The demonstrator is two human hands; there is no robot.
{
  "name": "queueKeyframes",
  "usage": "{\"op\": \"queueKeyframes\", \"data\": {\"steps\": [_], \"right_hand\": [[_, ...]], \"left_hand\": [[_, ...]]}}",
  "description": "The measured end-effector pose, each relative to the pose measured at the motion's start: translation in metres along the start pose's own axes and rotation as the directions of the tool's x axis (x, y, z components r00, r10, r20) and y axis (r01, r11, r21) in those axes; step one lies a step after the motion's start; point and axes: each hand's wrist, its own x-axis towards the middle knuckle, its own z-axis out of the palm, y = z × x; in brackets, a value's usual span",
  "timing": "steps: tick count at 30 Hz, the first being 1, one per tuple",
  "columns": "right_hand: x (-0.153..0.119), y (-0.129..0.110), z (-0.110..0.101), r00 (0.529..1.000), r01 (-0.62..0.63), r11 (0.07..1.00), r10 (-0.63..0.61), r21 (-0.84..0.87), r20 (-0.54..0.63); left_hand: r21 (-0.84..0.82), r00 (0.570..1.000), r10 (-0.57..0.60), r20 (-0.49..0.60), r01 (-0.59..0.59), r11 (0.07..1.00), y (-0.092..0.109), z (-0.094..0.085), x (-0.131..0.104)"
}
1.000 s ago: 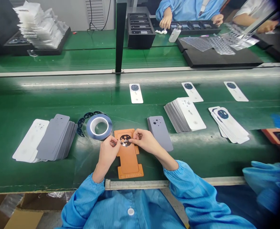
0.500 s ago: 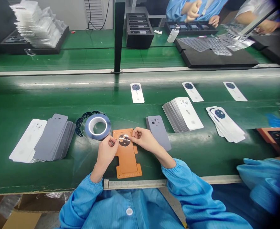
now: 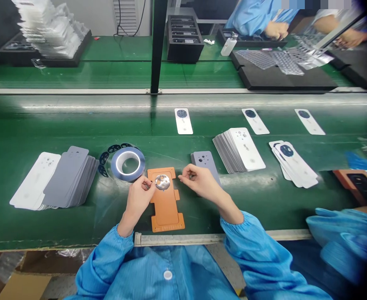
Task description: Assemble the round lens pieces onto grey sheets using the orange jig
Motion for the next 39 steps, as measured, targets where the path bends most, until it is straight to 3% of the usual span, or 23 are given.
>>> {"op": "queueKeyframes", "data": {"steps": [2, 4, 7, 10, 14, 18, 21, 24, 28, 33, 39], "right_hand": [[0.0, 0.008, -0.022, 0.991, 0.024, 0.992, -0.04, -0.126, -0.131], [0.005, 0.02, -0.047, 0.98, 0.04, 0.954, -0.096, -0.297, -0.176], [0.018, 0.041, -0.078, 0.997, 0.038, 0.876, -0.063, -0.481, -0.037], [0.032, 0.056, -0.094, 0.994, 0.026, 0.838, 0.036, -0.545, 0.104], [0.042, 0.056, -0.098, 0.99, 0.029, 0.845, 0.048, -0.534, 0.13], [0.033, 0.037, -0.105, 0.998, -0.022, 0.905, -0.004, -0.424, -0.061], [0.016, 0.01, -0.109, 0.98, -0.051, 0.987, 0.02, -0.154, -0.197], [-0.001, -0.023, -0.093, 0.969, -0.004, 0.994, 0.031, 0.11, -0.246], [-0.01, -0.05, -0.038, 0.985, -0.05, 0.955, 0.095, 0.291, -0.141], [-0.009, -0.045, 0.021, 0.992, -0.102, 0.914, 0.124, 0.393, -0.031], [-0.015, -0.034, 0.041, 0.992, -0.061, 0.929, 0.096, 0.366, -0.077]], "left_hand": [[0.017, 1.0, 0.014, 0.002, -0.014, 1.0, -0.002, 0.0, 0.0], [0.029, 1.0, 0.023, 0.001, -0.023, 0.999, -0.004, 0.0, 0.0], [0.032, 0.999, 0.042, 0.003, -0.042, 0.999, -0.005, -0.001, 0.0], [0.049, 0.997, 0.072, 0.01, -0.072, 0.996, -0.004, -0.004, -0.002], [0.083, 0.995, 0.1, 0.001, -0.1, 0.992, -0.002, -0.013, -0.015], [0.123, 0.972, 0.233, -0.036, -0.227, 0.966, -0.009, -0.023, -0.033], [0.15, 0.938, 0.347, 0.022, -0.346, 0.926, -0.018, -0.027, -0.042], [0.149, 0.902, 0.411, 0.129, -0.428, 0.892, -0.025, -0.028, -0.045], [0.141, 0.892, 0.406, 0.199, -0.436, 0.889, -0.027, -0.027, -0.044], [0.134, 0.907, 0.336, 0.253, -0.377, 0.916, -0.027, -0.027, -0.046], [0.172, 0.912, 0.332, 0.239, -0.377, 0.91, -0.027, -0.023, -0.047]]}}
